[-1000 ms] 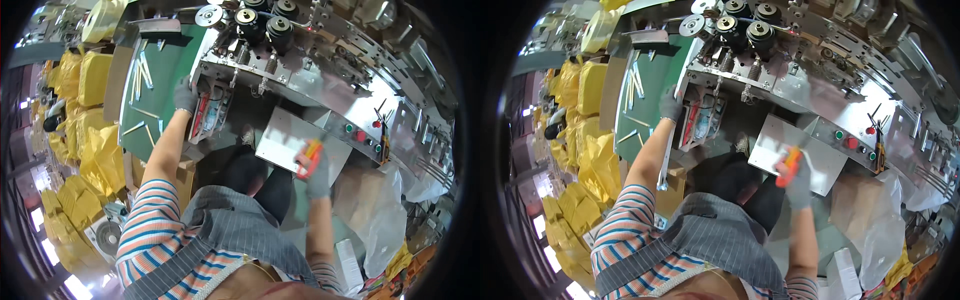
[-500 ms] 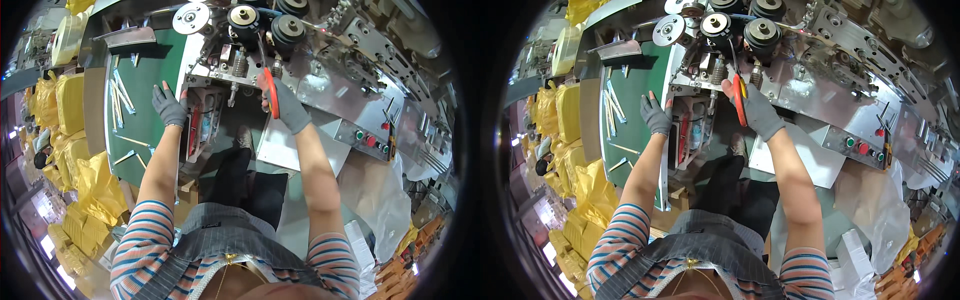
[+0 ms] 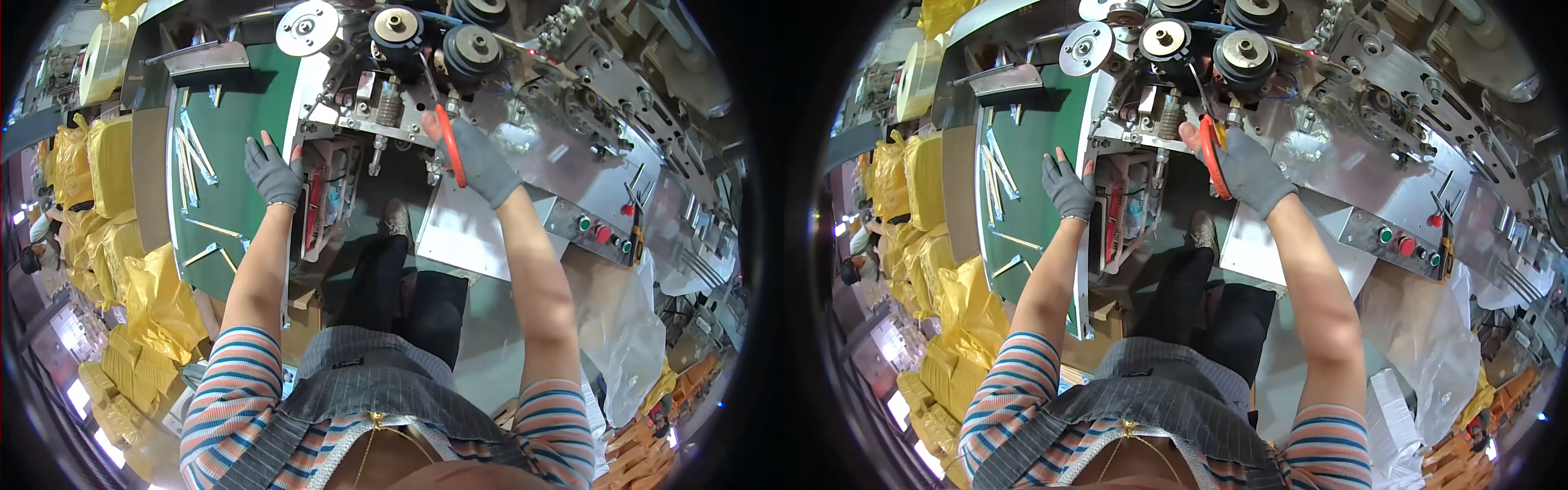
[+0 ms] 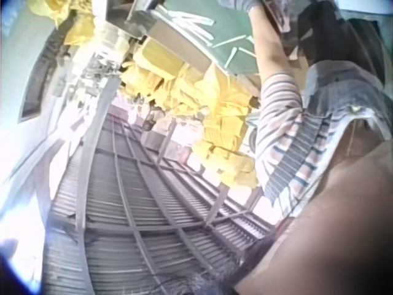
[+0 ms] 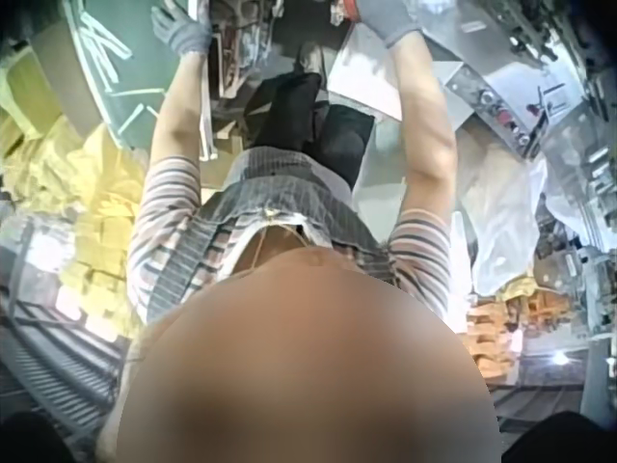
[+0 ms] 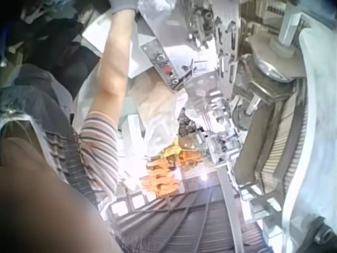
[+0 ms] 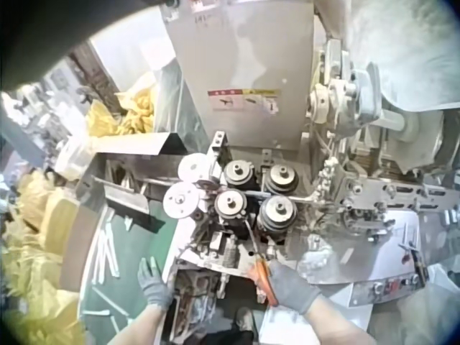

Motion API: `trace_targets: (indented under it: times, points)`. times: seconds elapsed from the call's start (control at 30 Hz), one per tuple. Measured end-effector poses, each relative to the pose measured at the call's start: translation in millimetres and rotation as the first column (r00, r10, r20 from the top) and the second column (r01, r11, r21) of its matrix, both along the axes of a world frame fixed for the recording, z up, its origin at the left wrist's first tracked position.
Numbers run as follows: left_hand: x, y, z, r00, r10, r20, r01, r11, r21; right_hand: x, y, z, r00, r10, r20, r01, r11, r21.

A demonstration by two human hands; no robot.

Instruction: Bundling and packaging thin sticks, likely incense, using a specialized machine and scissors.

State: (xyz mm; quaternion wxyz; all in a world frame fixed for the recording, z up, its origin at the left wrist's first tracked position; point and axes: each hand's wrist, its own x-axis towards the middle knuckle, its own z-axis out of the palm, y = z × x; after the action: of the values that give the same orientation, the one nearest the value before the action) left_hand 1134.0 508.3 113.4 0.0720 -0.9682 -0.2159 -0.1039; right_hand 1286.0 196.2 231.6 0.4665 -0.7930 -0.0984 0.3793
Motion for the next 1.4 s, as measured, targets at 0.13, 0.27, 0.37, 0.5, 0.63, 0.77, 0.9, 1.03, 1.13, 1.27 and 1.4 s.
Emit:
trace_targets:
  times: [0.13,0.27,0.37,0.5,0.63,0.77,0.9,1.03,1.13,1.27,1.4]
  points:
    - [2,-2,0,1.0,-0.008,0.006,0.008,1.0,0.002,8,0,-24,0.996,-0.008,0.089,0.017,0.995,-0.094]
    - [2,0,-1,1.0,-0.011,-0.001,0.011,1.0,0.019,19,-3,-20,0.99,0.081,-0.113,-0.096,0.986,-0.135]
    - [2,-1,-1,1.0,0.004,-0.005,-0.004,1.0,0.004,21,-9,-26,0.946,0.06,-0.318,-0.128,0.971,-0.2]
    - [0,1,0,1.0,-0.026,0.013,0.026,1.0,0.001,12,-9,-11,0.98,0.041,-0.196,-0.073,0.985,-0.158]
    - [1,0,0,1.0,-0.007,-0.004,0.007,1.0,-0.002,13,-6,0,0.996,0.091,0.027,-0.085,0.984,-0.153]
    - [1,0,-2,1.0,-0.01,0.02,0.011,0.999,-0.033,12,-9,2,0.995,0.057,-0.081,-0.073,0.974,-0.216]
    - [2,1,0,1.0,-0.013,0.026,0.014,1.0,-0.026,-4,-16,17,0.981,0.042,-0.187,-0.068,0.989,-0.134]
    - [16,-46,52,0.937,-0.017,0.35,0.239,0.762,-0.602,-34,-36,27,0.833,0.039,-0.552,0.081,0.978,0.192]
    - [51,-109,140,0.968,-0.134,0.211,0.214,0.008,-0.977,-48,-54,30,0.782,0.219,-0.583,0.008,0.933,0.36]
    - [85,-120,167,0.902,-0.429,0.051,-0.042,-0.202,-0.978,-58,-62,37,0.721,0.322,-0.614,-0.018,0.894,0.448]
    - [82,-113,160,0.975,-0.207,0.08,0.017,-0.29,-0.957,-65,-75,38,0.734,0.228,-0.64,0.128,0.879,0.46]
